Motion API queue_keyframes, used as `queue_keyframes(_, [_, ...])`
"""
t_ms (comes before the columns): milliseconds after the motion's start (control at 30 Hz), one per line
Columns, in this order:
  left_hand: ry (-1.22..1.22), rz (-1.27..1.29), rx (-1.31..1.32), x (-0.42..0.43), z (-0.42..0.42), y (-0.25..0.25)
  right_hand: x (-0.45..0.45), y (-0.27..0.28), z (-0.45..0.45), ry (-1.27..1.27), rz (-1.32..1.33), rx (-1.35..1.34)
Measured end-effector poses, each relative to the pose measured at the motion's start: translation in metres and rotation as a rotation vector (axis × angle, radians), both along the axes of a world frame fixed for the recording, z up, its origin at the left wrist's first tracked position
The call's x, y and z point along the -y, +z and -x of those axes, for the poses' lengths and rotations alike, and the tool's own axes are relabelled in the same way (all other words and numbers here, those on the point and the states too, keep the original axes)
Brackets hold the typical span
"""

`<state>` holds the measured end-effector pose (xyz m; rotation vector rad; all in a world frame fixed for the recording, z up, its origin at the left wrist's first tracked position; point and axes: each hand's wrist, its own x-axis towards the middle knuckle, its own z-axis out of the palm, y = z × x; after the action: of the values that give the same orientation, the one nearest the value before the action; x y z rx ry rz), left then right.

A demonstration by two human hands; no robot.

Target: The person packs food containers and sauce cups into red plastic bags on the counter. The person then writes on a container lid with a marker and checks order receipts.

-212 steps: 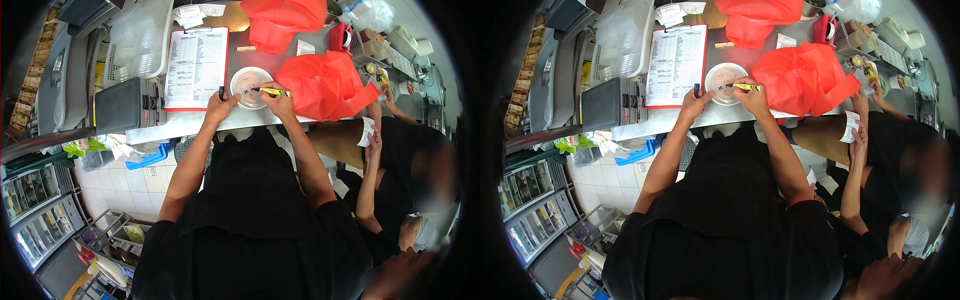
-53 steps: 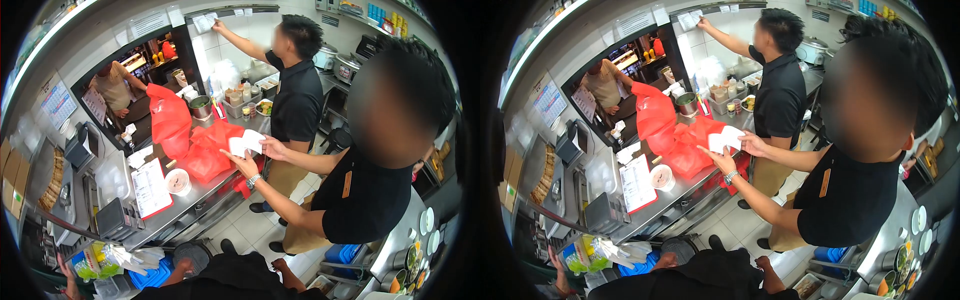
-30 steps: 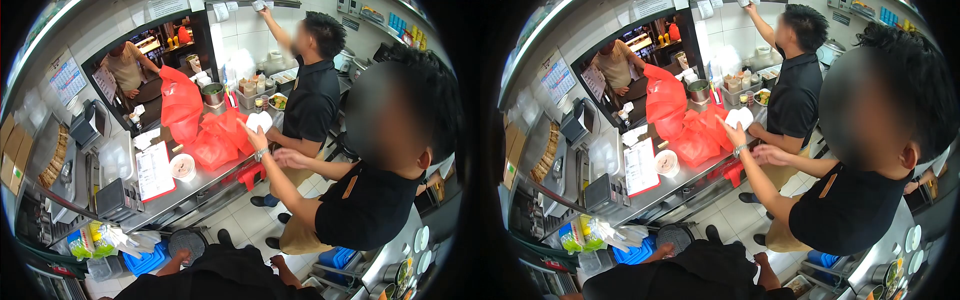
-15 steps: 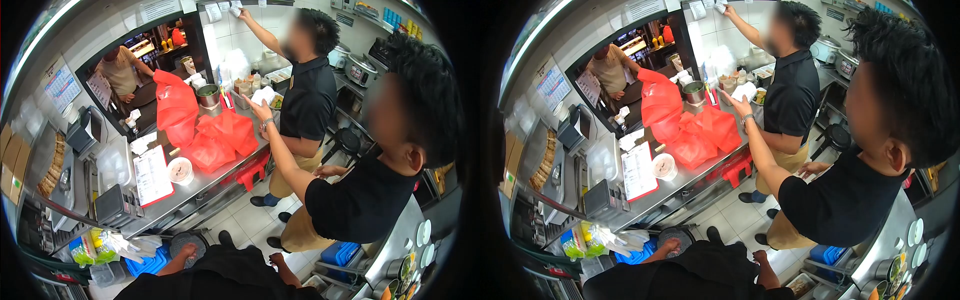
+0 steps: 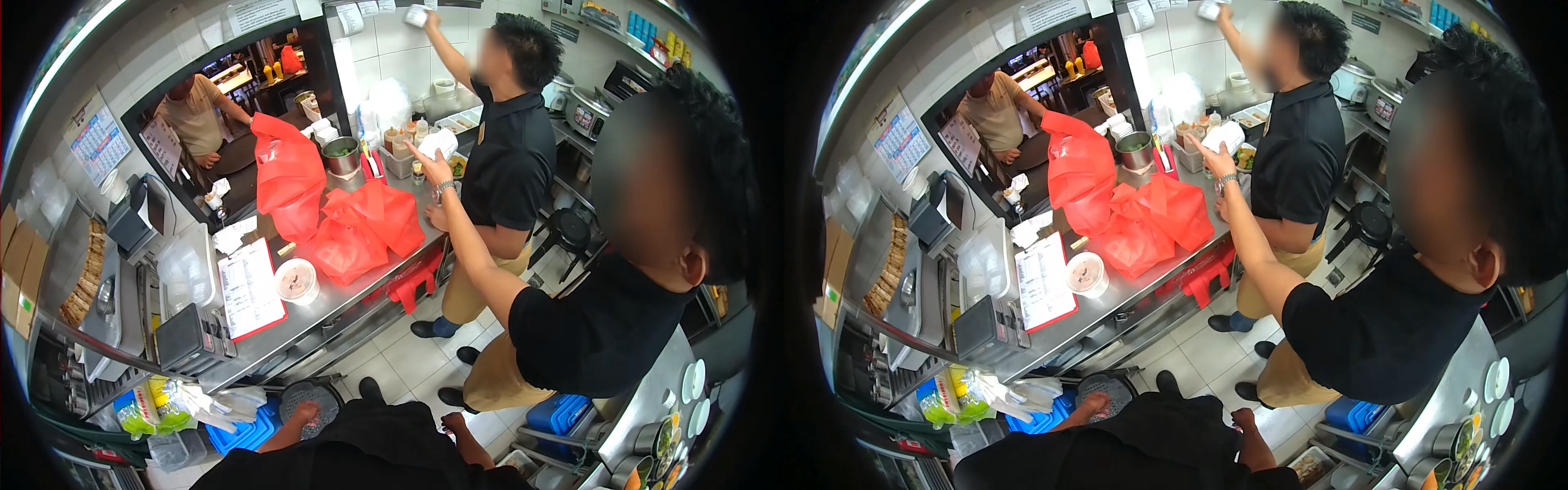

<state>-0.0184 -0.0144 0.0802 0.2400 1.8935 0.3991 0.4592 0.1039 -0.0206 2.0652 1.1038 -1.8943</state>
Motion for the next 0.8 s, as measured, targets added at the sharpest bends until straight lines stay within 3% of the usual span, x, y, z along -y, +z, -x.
queue_keyframes(267, [0.055,-0.029,0.022,0.005,0.001,-0.010,-0.008,0.013,0.007,-0.035,-0.019,0.025])
queue_keyframes(433, [0.045,-0.009,-0.021,-0.004,-0.006,0.008,-0.003,0.010,0.007,0.000,-0.037,0.022])
queue_keyframes(467, [-0.285,-0.058,0.104,-0.005,0.016,-0.011,-0.002,0.012,0.007,-0.004,-0.052,0.034])
queue_keyframes(500, [-0.188,-0.187,-0.003,-0.013,0.016,-0.021,-0.002,0.013,0.007,-0.007,-0.051,0.037])
queue_keyframes(533, [0.084,-0.189,-0.054,-0.038,0.000,0.026,-0.001,0.010,0.006,0.030,-0.065,0.044])
queue_keyframes(600, [0.045,-0.551,-0.062,-0.078,0.027,0.020,0.002,-0.001,0.002,0.071,-0.075,0.030])
queue_keyframes(667, [0.532,-0.711,0.136,-0.137,0.019,0.085,0.003,-0.001,-0.001,0.066,-0.094,0.016])
queue_keyframes(700, [0.504,-0.825,0.205,-0.157,0.038,0.076,0.003,0.005,-0.001,0.051,-0.068,0.020])
queue_keyframes(767, [0.739,-0.631,0.301,-0.202,0.041,0.116,0.005,-0.035,-0.015,0.160,-0.066,0.000])
queue_keyframes(800, [0.707,-0.657,0.421,-0.217,0.047,0.112,0.000,-0.043,-0.019,0.276,-0.100,0.042])
